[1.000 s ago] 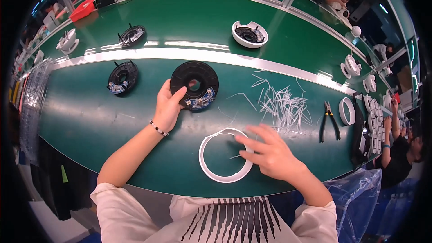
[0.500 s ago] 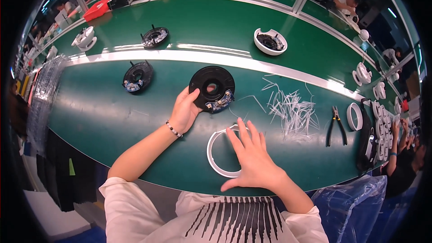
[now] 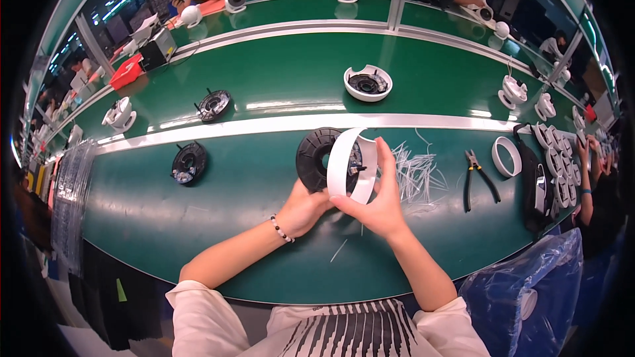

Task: Assembling electronic lighting fixture components on an industrial assembly line.

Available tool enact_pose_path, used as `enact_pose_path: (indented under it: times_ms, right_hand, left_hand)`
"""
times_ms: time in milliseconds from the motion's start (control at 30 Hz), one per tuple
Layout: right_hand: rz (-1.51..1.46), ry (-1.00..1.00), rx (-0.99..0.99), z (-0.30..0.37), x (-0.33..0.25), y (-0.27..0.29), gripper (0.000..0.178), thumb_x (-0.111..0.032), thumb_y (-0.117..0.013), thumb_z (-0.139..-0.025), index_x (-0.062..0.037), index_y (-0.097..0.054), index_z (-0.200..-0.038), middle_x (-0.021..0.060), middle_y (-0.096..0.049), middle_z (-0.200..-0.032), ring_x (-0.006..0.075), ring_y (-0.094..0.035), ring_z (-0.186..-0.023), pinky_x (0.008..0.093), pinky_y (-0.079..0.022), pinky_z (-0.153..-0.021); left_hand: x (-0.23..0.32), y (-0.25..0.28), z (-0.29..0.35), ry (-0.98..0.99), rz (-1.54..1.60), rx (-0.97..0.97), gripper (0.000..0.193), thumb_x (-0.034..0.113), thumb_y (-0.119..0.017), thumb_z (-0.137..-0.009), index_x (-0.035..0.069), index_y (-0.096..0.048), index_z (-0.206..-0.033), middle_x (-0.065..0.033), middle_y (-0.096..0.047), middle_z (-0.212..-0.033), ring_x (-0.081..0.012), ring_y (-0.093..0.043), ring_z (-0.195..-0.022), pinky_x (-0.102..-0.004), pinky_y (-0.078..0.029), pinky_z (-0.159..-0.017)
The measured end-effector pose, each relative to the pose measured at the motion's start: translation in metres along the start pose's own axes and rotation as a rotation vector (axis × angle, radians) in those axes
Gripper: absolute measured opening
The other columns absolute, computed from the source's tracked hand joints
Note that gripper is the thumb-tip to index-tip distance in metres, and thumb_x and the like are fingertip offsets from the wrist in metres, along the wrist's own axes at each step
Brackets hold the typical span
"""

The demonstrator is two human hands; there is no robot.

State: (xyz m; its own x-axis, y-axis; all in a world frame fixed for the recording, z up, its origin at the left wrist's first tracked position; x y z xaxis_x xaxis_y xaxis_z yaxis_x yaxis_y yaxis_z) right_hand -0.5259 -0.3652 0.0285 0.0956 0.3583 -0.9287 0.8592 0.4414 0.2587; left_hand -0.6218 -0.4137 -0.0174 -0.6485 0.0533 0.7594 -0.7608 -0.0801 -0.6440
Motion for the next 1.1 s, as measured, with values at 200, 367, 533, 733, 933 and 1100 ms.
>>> enact_pose_path:
  times_ms: [200,367,533,733,933,1100]
  right_hand:
    - [0.091,0.061,-0.051,0.009,0.003,0.005,0.112,-0.024,-0.080,-0.049,0.0010,-0.009,-0.131,0.0213,-0.021,-0.131,0.0281,-0.027,-0.122,0.0388,-0.027,-0.098]
    - [0.362,0.254,-0.120,0.018,-0.024,-0.020,0.118,-0.034,-0.081,-0.045,0.0008,-0.009,-0.131,0.0210,-0.023,-0.128,0.0334,-0.028,-0.117,0.0405,-0.030,-0.095]
    - [0.309,0.353,-0.229,0.013,-0.030,-0.033,0.116,-0.034,-0.081,-0.044,0.0010,-0.013,-0.131,0.0195,-0.022,-0.131,0.0362,-0.028,-0.117,0.0420,-0.029,-0.095]
    - [-0.249,0.329,-0.011,0.005,-0.032,0.005,0.111,-0.021,-0.081,-0.049,-0.0012,-0.010,-0.132,0.0216,-0.022,-0.130,0.0287,-0.036,-0.114,0.0362,-0.039,-0.090]
    - [0.127,0.091,-0.021,0.014,0.004,-0.017,0.117,-0.029,-0.082,-0.047,0.0042,-0.007,-0.131,0.0229,-0.025,-0.123,0.0338,-0.033,-0.113,0.0403,-0.031,-0.093]
    - [0.202,0.207,-0.064,0.015,-0.018,-0.024,0.115,-0.034,-0.082,-0.046,0.0026,-0.014,-0.131,0.0199,-0.031,-0.124,0.0298,-0.034,-0.114,0.0383,-0.029,-0.095]
  left_hand:
    - [0.000,-0.014,-0.006,0.131,0.175,-0.356,0.068,0.006,-0.052,-0.069,0.011,-0.021,-0.130,-0.0090,-0.033,-0.127,-0.0274,-0.037,-0.116,-0.0488,-0.034,-0.092]
    - [-0.017,0.005,-0.016,0.385,0.398,-0.196,0.070,0.065,-0.029,-0.077,0.015,-0.034,-0.126,-0.0106,-0.040,-0.123,-0.0312,-0.039,-0.114,-0.0599,-0.035,-0.085]
    - [-0.016,0.019,-0.022,0.357,0.451,-0.134,0.049,0.047,-0.038,-0.079,0.008,-0.051,-0.106,-0.0067,-0.056,-0.078,-0.0306,-0.053,-0.088,-0.0518,-0.037,-0.087]
    - [0.001,0.016,-0.020,0.164,0.458,-0.147,0.067,0.041,-0.037,-0.072,0.006,-0.030,-0.128,-0.0132,-0.042,-0.122,-0.0298,-0.042,-0.110,-0.0513,-0.034,-0.091]
    - [-0.011,0.009,-0.013,0.223,0.420,-0.047,0.055,0.049,-0.036,-0.082,0.007,-0.044,-0.117,-0.0117,-0.050,-0.113,-0.0252,-0.050,-0.101,-0.0397,-0.041,-0.087]
    - [-0.011,0.008,-0.009,0.148,0.352,-0.055,0.057,0.042,-0.027,-0.085,0.002,-0.032,-0.126,-0.0124,-0.045,-0.119,-0.0231,-0.047,-0.106,-0.0360,-0.038,-0.091]
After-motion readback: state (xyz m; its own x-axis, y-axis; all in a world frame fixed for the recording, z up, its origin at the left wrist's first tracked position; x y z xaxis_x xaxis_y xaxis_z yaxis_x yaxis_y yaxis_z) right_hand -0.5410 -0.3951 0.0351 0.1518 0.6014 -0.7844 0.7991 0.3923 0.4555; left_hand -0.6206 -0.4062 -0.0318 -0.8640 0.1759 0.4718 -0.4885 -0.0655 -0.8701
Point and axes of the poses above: each hand's wrist, its own z-axis away from the middle knuckle, its own y-axis out of the back of the hand, x = y × z, the point moved 9 cm from there along -z, towards the middle knuckle
